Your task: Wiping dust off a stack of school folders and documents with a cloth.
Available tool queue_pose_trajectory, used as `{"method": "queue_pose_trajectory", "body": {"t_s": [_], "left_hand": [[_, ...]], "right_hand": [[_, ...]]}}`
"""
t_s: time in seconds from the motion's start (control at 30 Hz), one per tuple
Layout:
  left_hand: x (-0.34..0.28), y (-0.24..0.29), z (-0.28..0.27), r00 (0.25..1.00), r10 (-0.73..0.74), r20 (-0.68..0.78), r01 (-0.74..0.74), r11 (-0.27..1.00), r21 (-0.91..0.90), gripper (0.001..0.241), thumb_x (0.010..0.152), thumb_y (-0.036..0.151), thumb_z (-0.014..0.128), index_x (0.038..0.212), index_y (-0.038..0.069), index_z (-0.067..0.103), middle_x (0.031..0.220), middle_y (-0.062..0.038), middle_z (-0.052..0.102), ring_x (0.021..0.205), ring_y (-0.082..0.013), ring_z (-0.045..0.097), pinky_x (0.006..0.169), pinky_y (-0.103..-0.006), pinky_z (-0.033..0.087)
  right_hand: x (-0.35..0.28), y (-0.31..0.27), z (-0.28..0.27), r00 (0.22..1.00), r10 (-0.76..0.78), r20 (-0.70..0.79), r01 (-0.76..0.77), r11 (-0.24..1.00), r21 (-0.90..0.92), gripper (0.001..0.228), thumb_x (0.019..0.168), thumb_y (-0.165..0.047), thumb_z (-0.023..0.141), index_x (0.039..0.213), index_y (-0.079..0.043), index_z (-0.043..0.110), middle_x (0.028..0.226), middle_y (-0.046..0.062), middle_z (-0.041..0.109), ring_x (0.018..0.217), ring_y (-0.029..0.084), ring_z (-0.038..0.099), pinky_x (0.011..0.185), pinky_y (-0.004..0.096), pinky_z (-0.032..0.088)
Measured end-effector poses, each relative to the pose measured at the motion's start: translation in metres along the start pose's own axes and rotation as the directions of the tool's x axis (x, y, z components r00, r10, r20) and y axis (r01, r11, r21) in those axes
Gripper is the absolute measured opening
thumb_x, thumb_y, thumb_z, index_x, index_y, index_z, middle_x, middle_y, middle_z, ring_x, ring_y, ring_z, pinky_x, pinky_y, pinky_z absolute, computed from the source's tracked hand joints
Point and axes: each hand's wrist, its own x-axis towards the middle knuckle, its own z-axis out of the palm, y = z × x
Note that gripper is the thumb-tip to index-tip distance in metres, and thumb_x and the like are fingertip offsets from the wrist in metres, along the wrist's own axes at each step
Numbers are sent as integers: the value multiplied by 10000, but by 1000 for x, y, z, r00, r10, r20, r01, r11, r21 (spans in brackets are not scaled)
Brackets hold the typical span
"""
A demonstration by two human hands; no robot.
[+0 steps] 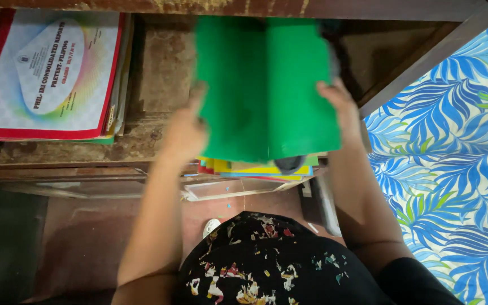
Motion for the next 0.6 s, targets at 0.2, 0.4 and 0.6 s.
{"method": "queue_pose_trajectory", "body": {"t_s": [0.2,0.4,0.6], "left_hand": [[26,-85,0,884,76,-462,190,844,501,738,798,-29,671,1519,95,573,1494,-321,420,1320,-557,443,1029,-647,427],[16,-58,65,967,184,-176,-29,765,643,809,748,343,797,1512,208,565,1626,-323,317,1522,-542,144,1144,-746,123],[16,-34,121,912,72,404,-252,874,414,824,882,573,682,1605,367,342,1725,-142,123,1577,-438,4,1200,-710,-29]], "right_hand": [[28,87,-64,988,-25,-155,27,1000,7,585,871,-302,858,1388,-173,617,1241,80,668,1165,215,597,1061,422,445],[22,113,-88,986,-21,-168,-91,770,-632,552,738,-349,928,1200,-179,679,936,90,679,918,314,645,778,469,487],[25,83,-116,970,-197,-143,-28,496,-868,535,969,-489,751,1340,-129,612,1119,265,689,1086,491,645,872,623,505]]}}
